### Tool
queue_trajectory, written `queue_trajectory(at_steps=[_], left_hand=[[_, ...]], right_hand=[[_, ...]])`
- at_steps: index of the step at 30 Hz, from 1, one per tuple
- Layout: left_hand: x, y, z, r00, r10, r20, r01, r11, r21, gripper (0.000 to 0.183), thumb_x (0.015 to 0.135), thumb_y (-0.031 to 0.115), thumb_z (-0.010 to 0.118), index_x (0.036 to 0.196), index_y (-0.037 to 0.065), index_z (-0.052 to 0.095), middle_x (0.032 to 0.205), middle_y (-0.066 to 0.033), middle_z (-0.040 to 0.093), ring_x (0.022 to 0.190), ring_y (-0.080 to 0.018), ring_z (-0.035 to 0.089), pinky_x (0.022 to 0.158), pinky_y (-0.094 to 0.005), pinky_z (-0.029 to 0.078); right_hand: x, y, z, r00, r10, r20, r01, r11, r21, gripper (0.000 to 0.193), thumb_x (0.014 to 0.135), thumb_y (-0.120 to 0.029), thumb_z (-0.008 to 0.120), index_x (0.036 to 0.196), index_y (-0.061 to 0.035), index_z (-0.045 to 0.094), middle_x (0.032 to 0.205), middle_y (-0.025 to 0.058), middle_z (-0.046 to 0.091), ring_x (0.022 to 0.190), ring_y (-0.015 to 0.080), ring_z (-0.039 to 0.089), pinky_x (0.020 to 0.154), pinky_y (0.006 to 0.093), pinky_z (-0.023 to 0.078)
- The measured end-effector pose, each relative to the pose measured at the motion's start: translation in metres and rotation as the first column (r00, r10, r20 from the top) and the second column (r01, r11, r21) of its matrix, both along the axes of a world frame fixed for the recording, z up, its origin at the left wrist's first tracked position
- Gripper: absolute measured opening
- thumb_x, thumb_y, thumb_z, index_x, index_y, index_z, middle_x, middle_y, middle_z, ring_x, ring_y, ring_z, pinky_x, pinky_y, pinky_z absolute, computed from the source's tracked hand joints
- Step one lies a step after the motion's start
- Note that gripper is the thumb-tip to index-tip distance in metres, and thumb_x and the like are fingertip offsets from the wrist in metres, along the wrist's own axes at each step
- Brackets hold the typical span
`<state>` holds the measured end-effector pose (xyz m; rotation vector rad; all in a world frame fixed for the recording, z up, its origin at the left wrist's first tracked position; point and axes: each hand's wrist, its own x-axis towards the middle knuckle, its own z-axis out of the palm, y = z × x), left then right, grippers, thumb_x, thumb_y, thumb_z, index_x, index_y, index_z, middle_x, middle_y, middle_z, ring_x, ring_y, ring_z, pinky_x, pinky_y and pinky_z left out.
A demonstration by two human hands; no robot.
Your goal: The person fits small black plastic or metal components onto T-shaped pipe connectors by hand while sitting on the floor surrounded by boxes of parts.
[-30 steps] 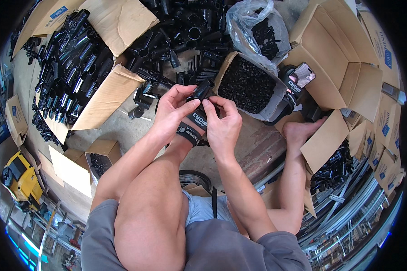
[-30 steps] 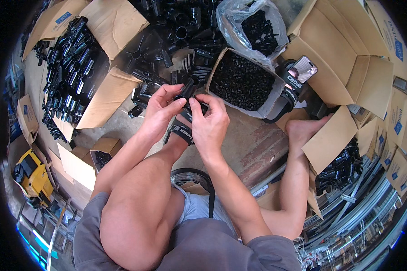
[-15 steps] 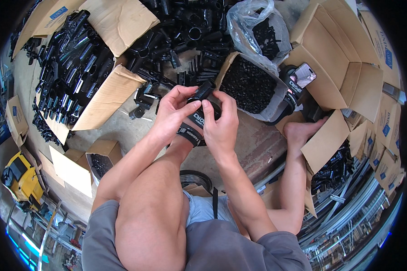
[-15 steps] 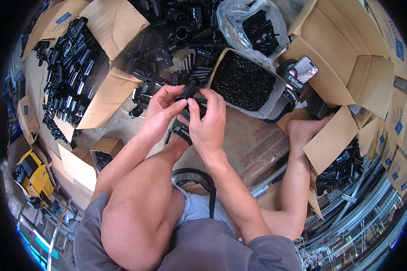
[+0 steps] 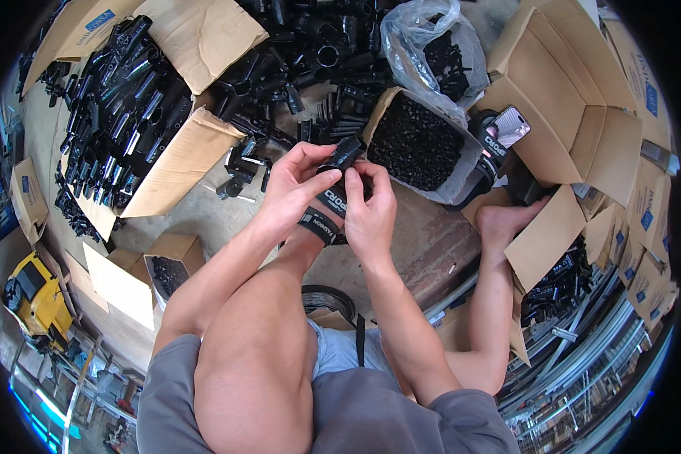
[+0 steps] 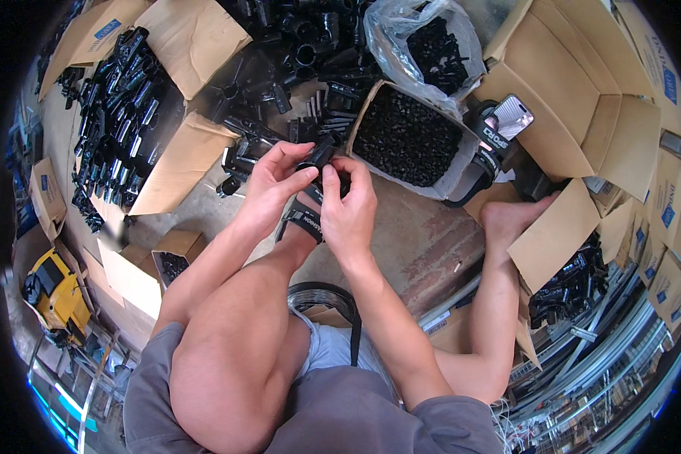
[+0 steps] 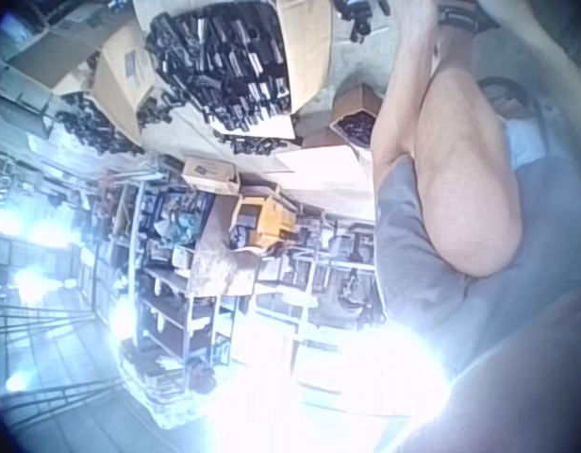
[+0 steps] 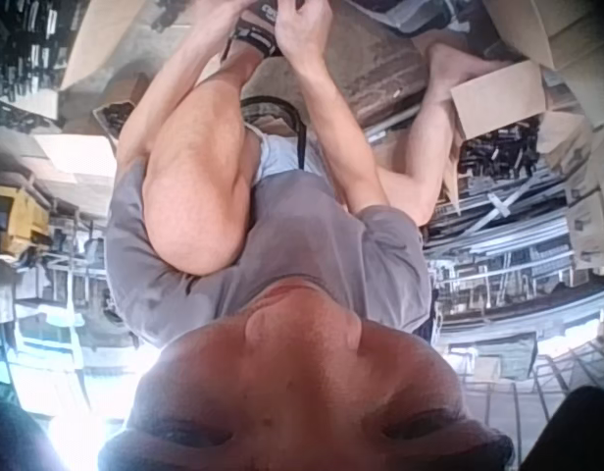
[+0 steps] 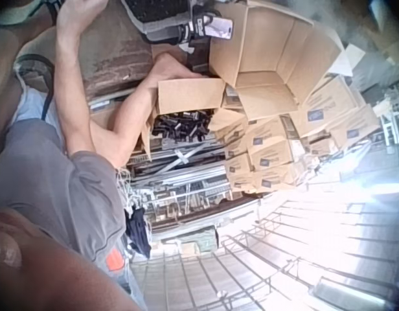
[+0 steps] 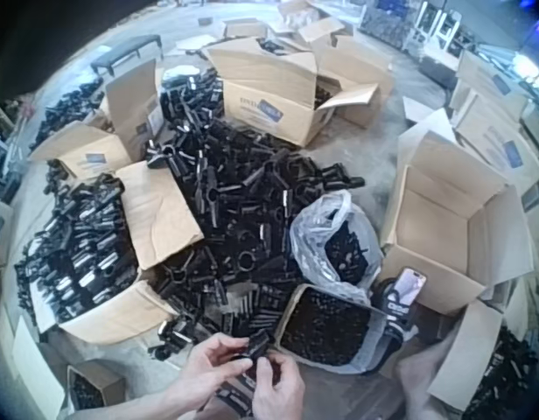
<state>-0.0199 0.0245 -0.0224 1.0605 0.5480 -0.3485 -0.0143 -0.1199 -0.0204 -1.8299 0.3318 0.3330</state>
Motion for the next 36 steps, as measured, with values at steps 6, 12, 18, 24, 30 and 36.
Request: queue_trajectory(at_steps=[6,12,18,24,30,36], left_hand=[[0.001,0.000,-0.001,1.000,0.013,0.008,-0.013,1.000,-0.016,0.038,0.092,0.000,0.072,0.127,0.002,0.059,0.123,-0.0083,0.067,0.113,-0.0136,0.062,0.099,-0.0304,0.050],[0.000,-0.002,0.009,0.999,-0.026,0.043,0.025,0.999,0.026,0.036,0.092,-0.001,0.072,0.127,0.003,0.059,0.123,-0.0080,0.066,0.111,-0.0136,0.063,0.099,-0.0308,0.051],[0.014,0.001,0.075,0.970,-0.162,0.184,0.141,0.983,0.120,0.035,0.092,-0.002,0.071,0.124,0.004,0.061,0.125,-0.0082,0.066,0.111,-0.0142,0.064,0.095,-0.0316,0.055],[0.025,-0.041,0.234,0.783,-0.453,0.426,0.314,0.880,0.357,0.034,0.090,-0.001,0.076,0.123,0.002,0.068,0.116,-0.0048,0.072,0.101,-0.0087,0.065,0.090,-0.0253,0.053],[-0.025,-0.101,0.362,0.358,-0.748,0.559,0.040,0.611,0.791,0.033,0.080,0.001,0.080,0.112,0.003,0.074,0.098,-0.0096,0.077,0.085,-0.0126,0.071,0.078,-0.0272,0.055],[-0.092,-0.145,0.445,0.142,-0.881,0.451,0.244,0.473,0.847,0.031,0.089,-0.002,0.074,0.120,-0.003,0.067,0.108,-0.0098,0.074,0.097,-0.0117,0.069,0.086,-0.0278,0.055]], right_hand=[[-0.005,0.009,-0.005,0.979,-0.098,0.181,0.088,0.994,0.060,0.019,0.099,-0.014,0.065,0.110,0.0004,0.061,0.119,0.0148,0.067,0.101,0.0251,0.068,0.088,0.0374,0.053],[-0.009,0.008,-0.002,0.981,-0.056,0.183,0.071,0.995,-0.072,0.020,0.101,-0.016,0.062,0.113,0.0000,0.060,0.115,0.0140,0.067,0.100,0.0244,0.068,0.086,0.0379,0.054],[-0.011,0.013,0.062,0.943,-0.268,0.197,0.240,0.958,0.154,0.021,0.104,-0.017,0.058,0.113,0.0008,0.060,0.105,0.0181,0.066,0.097,0.0308,0.066,0.085,0.0405,0.052],[-0.026,-0.013,0.183,0.809,-0.494,0.318,0.390,0.857,0.337,0.033,0.112,-0.028,0.041,0.114,0.0001,0.058,0.105,0.0153,0.065,0.098,0.0277,0.063,0.088,0.0382,0.048],[-0.097,-0.062,0.247,0.710,-0.581,0.398,0.073,0.622,0.779,0.067,0.108,-0.063,0.027,0.134,-0.0041,0.046,0.133,0.0124,0.058,0.123,0.0222,0.055,0.105,0.0393,0.041],[-0.188,-0.110,0.299,0.741,-0.529,0.413,-0.128,0.494,0.860,0.071,0.106,-0.065,0.030,0.149,-0.0098,0.038,0.141,0.0140,0.055,0.132,0.0239,0.053,0.111,0.0450,0.042]])
